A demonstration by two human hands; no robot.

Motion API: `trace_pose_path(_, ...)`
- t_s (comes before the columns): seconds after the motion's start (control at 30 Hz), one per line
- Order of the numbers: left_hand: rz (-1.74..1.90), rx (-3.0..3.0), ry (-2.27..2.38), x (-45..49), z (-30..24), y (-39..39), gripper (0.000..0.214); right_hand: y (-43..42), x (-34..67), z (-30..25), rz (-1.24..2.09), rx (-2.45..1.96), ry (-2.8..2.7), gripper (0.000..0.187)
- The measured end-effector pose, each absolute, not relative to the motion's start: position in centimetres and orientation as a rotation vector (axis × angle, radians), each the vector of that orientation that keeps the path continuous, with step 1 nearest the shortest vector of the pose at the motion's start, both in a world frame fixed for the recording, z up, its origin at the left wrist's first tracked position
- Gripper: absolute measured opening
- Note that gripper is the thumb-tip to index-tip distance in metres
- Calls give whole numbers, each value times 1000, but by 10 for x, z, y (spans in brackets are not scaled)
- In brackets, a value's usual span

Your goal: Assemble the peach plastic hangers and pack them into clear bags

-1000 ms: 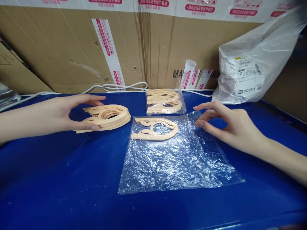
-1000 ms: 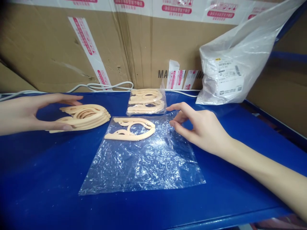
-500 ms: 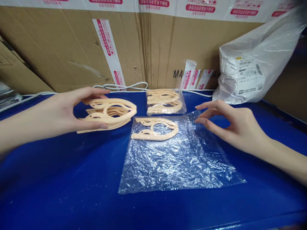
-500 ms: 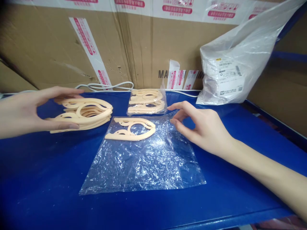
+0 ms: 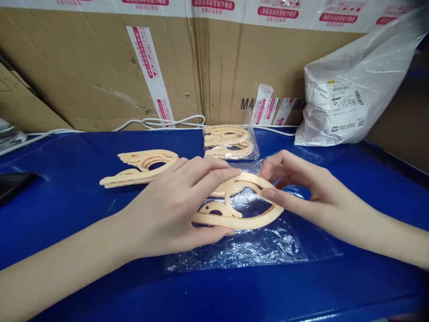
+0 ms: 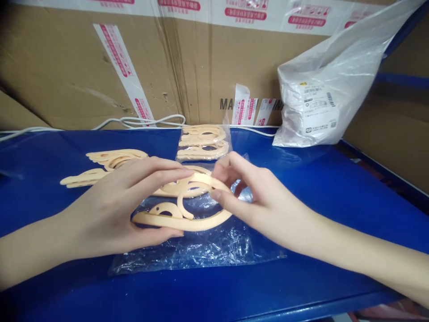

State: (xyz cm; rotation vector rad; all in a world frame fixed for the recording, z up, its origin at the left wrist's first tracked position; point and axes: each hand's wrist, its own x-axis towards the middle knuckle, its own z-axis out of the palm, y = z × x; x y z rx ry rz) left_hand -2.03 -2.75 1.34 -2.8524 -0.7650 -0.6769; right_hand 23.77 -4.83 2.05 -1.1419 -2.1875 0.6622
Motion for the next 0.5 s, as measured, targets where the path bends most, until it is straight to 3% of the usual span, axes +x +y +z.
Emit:
trace_pose_path(0.17, -813, -2870, -821, -13, 9, -26, 63, -51, 241, 25, 214, -1078, -2432, 57)
trace_pose_path(0.33, -910, -2902, -859, 5, 9, -30, 63, -58, 239, 32, -10, -1066, -2529, 54)
trace_pose_path(0.5, -730, -3001, -835, 0, 18, -30, 91, -54, 265, 38, -29, -1221, -2468, 61)
